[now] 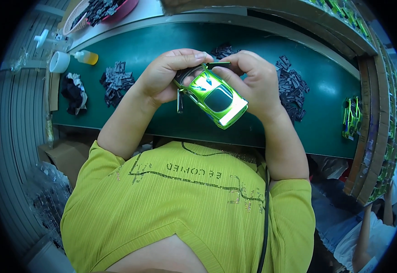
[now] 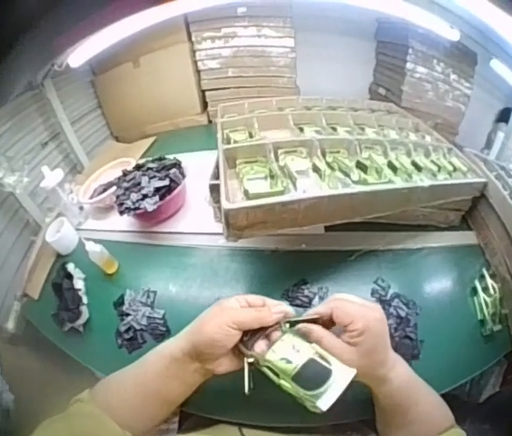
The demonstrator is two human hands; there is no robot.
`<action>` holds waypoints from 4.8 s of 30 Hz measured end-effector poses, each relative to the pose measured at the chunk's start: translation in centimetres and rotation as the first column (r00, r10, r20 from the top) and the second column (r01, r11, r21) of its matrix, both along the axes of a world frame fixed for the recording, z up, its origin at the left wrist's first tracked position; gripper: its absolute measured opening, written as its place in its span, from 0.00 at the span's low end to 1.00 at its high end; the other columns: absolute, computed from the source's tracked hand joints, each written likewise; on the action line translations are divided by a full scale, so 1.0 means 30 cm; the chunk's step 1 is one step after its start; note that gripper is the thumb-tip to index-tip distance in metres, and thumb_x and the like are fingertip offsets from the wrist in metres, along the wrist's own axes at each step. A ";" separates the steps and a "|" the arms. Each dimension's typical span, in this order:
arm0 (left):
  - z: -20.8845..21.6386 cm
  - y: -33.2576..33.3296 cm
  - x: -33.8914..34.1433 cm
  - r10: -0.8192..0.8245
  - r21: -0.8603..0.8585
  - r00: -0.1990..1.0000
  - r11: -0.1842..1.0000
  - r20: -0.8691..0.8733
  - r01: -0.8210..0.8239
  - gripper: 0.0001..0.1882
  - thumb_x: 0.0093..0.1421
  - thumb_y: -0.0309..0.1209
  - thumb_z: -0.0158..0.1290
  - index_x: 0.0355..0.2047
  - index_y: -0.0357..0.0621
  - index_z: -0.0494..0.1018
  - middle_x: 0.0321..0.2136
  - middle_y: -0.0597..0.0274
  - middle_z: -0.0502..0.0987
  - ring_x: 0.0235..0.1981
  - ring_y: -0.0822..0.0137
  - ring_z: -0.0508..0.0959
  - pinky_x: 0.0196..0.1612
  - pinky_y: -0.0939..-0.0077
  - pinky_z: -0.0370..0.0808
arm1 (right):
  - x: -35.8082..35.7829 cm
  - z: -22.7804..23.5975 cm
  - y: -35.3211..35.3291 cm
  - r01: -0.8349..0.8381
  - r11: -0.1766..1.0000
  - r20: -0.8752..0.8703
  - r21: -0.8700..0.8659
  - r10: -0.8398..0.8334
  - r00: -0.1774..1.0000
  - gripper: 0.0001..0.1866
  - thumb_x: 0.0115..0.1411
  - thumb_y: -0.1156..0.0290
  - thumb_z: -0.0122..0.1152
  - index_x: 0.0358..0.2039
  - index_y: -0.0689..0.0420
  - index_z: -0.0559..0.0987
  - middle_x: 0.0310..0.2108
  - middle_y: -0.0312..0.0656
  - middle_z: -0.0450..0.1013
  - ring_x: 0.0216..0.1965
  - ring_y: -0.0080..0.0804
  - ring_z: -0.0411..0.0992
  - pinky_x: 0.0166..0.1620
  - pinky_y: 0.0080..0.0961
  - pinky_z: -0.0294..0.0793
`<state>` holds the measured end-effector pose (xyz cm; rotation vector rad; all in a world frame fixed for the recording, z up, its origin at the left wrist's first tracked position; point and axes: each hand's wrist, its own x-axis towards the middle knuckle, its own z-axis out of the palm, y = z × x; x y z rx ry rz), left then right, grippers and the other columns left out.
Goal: The person assembles toy car bodies by picking them up from a tray, inserting small plastic components into each shell by hand, and placing the assembled toy cars back into a tray.
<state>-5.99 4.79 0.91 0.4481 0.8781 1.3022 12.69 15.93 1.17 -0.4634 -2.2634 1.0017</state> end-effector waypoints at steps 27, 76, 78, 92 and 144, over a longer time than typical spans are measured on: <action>-0.041 -0.017 0.035 0.062 -0.217 0.998 0.975 0.012 -0.058 0.14 0.67 0.30 0.53 0.46 0.29 0.77 0.27 0.58 0.80 0.18 0.76 0.75 0.26 0.84 0.73 | 0.009 -0.094 0.059 -0.193 0.960 -0.064 -0.203 0.184 0.981 0.04 0.52 0.79 0.67 0.28 0.62 0.80 0.24 0.41 0.74 0.25 0.28 0.73 0.30 0.22 0.71; -0.092 -0.008 0.071 0.576 0.116 0.798 0.793 0.179 -0.598 0.11 0.63 0.25 0.56 0.36 0.46 0.63 0.25 0.58 0.75 0.23 0.66 0.77 0.27 0.68 0.79 | -0.002 -0.047 -0.082 -0.160 0.942 -0.118 0.294 0.202 0.972 0.09 0.48 0.80 0.70 0.29 0.61 0.79 0.24 0.40 0.73 0.21 0.36 0.72 0.24 0.27 0.71; -0.091 -0.003 0.072 0.593 0.096 0.785 0.783 0.180 -0.614 0.11 0.63 0.25 0.56 0.37 0.46 0.63 0.26 0.58 0.75 0.24 0.67 0.77 0.27 0.69 0.79 | -0.023 -0.061 -0.083 -0.088 0.961 -0.149 0.263 0.130 0.980 0.09 0.49 0.80 0.70 0.31 0.61 0.79 0.24 0.41 0.73 0.21 0.37 0.73 0.25 0.28 0.71; -0.133 -0.004 0.064 0.625 0.161 0.779 0.766 0.043 -0.623 0.06 0.64 0.23 0.55 0.35 0.44 0.67 0.26 0.60 0.75 0.26 0.69 0.75 0.31 0.73 0.75 | -0.058 -0.114 -0.089 -0.079 0.962 -0.163 0.263 0.125 0.979 0.09 0.49 0.79 0.68 0.32 0.56 0.78 0.23 0.42 0.72 0.22 0.41 0.73 0.25 0.33 0.73; -0.092 -0.001 0.094 0.570 0.089 0.820 0.815 0.052 -0.572 0.07 0.64 0.26 0.57 0.38 0.40 0.69 0.26 0.60 0.76 0.25 0.70 0.77 0.28 0.73 0.79 | -0.024 -0.059 -0.106 -0.098 0.928 -0.089 0.359 0.138 0.986 0.09 0.48 0.79 0.69 0.30 0.59 0.78 0.22 0.39 0.72 0.20 0.37 0.73 0.22 0.29 0.69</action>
